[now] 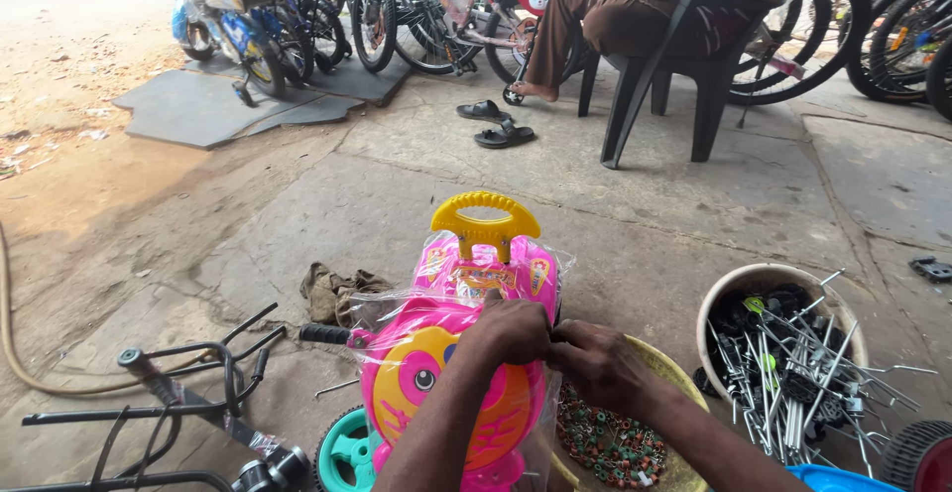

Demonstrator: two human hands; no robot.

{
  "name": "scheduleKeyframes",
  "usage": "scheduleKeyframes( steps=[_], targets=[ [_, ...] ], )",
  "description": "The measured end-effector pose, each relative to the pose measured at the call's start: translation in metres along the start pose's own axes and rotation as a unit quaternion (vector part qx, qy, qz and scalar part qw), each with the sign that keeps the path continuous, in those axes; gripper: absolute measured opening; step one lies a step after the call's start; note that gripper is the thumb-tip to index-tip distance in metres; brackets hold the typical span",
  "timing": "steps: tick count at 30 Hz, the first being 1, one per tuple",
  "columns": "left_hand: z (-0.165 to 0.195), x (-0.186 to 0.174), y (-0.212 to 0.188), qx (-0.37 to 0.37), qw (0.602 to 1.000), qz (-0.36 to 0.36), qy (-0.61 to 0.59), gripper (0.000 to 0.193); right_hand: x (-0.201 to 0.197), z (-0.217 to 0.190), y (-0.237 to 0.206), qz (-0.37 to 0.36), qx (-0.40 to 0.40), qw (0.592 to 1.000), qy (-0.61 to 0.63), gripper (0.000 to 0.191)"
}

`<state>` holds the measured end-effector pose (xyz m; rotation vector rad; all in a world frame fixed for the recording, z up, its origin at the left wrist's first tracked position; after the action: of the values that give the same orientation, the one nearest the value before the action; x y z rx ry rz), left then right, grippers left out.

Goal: The person assembles a pink plastic tricycle by attaching the handlebar to the front fork using a bolt and nut. They tighten the fastener by hand and adjust the handlebar position to secure it.

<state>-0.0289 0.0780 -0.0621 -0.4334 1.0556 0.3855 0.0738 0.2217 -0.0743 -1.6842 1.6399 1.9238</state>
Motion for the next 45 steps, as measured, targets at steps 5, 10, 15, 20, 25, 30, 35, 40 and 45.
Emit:
scheduleKeyframes(
  steps=[5,10,15,20,25,30,35,40,45],
  targets=[
    [-0.002,0.005,0.006,-0.001,0.999,-0.029,0.025,0.031,0.004,0.003,0.002,-0.038,0.106,0.993,-0.042,0.027],
    [-0.005,0.008,0.009,0.004,1.0,0.01,0.01,0.03,0.004,0.004,0.001,-0.007,0.024,1.0,-0.012,0.019],
    [-0.004,0.008,0.009,0.009,1.0,0.004,0.009,0.029,0.009,0.008,-0.003,-0.026,0.075,0.995,-0.062,0.027],
    [-0.003,0.006,0.008,0.017,1.0,0.012,0.018,0.026,0.01,0.008,-0.004,-0.013,0.058,0.997,-0.045,0.026],
    [0.0,0.005,0.006,0.012,1.0,0.008,0.0,0.032,0.007,0.013,-0.008,-0.012,0.019,0.998,-0.055,0.016],
    [-0.001,0.002,0.007,0.012,0.999,-0.007,0.034,0.036,0.015,0.016,-0.008,-0.019,0.088,0.992,-0.092,0.03],
    [-0.003,0.006,0.008,0.012,1.0,0.003,0.011,0.036,0.009,0.017,-0.01,0.004,0.005,0.999,-0.045,0.02],
    [0.0,0.005,0.009,0.02,0.999,0.028,0.019,0.035,0.016,0.018,-0.01,-0.004,0.045,0.994,-0.099,0.02],
    [0.002,0.001,0.004,0.024,0.999,0.0,0.036,0.039,0.019,0.018,-0.009,0.023,0.045,0.995,-0.09,0.037]
  ],
)
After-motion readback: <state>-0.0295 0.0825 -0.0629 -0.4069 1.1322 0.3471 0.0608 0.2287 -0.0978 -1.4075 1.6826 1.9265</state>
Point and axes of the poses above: each hand's wrist, its own y-axis towards the middle knuckle, its own x-axis out of the palm, z = x × y, the point moved 1 cm from there along y, towards the middle knuckle, and after that the axes turned 11 degrees about x, right-handed, at the moved point
